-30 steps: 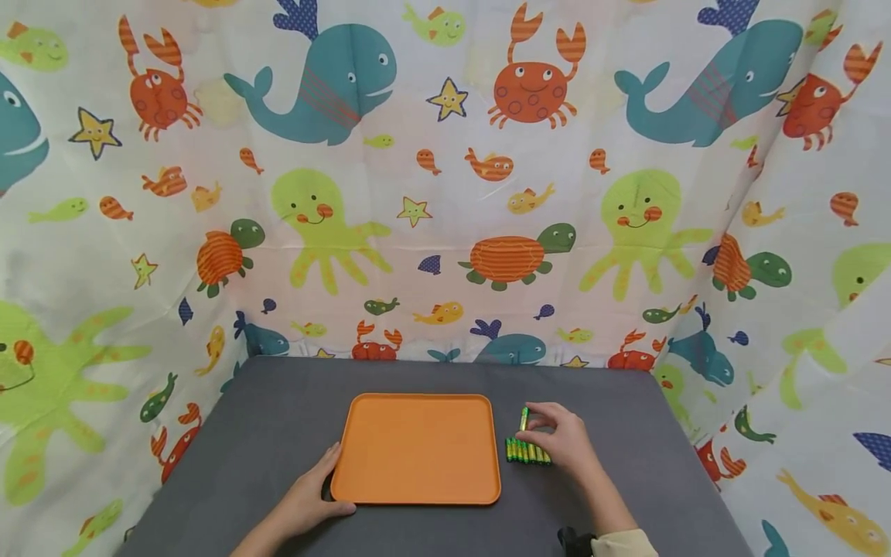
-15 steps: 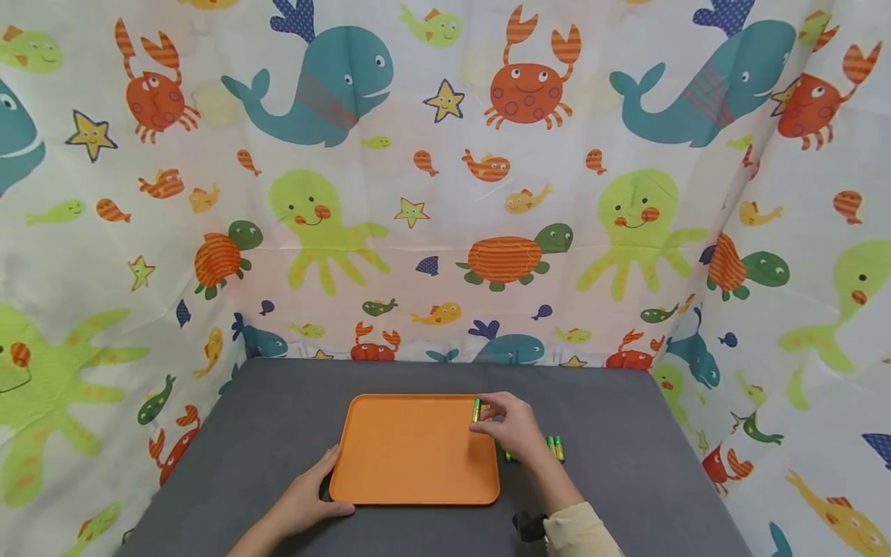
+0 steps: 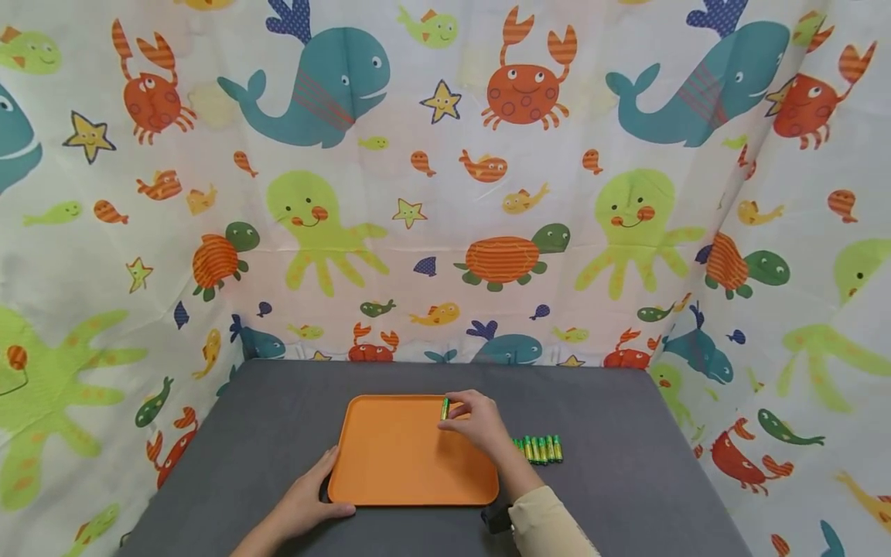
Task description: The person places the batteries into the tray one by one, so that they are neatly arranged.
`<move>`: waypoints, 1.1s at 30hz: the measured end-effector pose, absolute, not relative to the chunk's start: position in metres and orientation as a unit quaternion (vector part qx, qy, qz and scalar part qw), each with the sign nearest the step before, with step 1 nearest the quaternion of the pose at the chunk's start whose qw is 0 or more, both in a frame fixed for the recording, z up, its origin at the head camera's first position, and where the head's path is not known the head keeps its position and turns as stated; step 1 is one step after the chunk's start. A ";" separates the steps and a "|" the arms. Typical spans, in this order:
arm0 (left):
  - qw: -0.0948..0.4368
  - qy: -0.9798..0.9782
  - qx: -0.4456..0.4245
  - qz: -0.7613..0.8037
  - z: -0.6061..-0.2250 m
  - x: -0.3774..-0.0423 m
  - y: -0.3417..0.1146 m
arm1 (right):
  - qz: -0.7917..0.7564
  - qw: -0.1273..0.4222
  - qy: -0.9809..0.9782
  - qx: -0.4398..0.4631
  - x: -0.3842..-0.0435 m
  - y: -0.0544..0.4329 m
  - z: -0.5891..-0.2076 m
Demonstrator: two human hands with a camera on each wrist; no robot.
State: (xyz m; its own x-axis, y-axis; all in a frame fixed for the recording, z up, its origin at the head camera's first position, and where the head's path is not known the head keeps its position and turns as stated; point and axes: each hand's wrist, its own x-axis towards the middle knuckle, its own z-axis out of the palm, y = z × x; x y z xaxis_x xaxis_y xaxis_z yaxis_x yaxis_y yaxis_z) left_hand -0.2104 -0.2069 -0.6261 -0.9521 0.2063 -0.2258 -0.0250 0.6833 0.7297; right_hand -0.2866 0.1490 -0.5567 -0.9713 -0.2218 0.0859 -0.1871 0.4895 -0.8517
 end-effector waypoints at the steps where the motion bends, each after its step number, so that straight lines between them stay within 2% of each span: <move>1: 0.145 0.906 0.052 0.394 -0.626 -0.210 -0.207 | -0.493 0.021 0.861 -0.120 -0.287 0.146 -0.558; 16: 0.150 0.896 0.069 0.411 -0.628 -0.208 -0.205 | -0.487 0.063 0.858 -0.151 -0.296 0.092 -0.575; 33: 0.132 0.903 0.059 0.405 -0.633 -0.207 -0.212 | -0.468 0.092 0.867 -0.145 -0.312 0.030 -0.615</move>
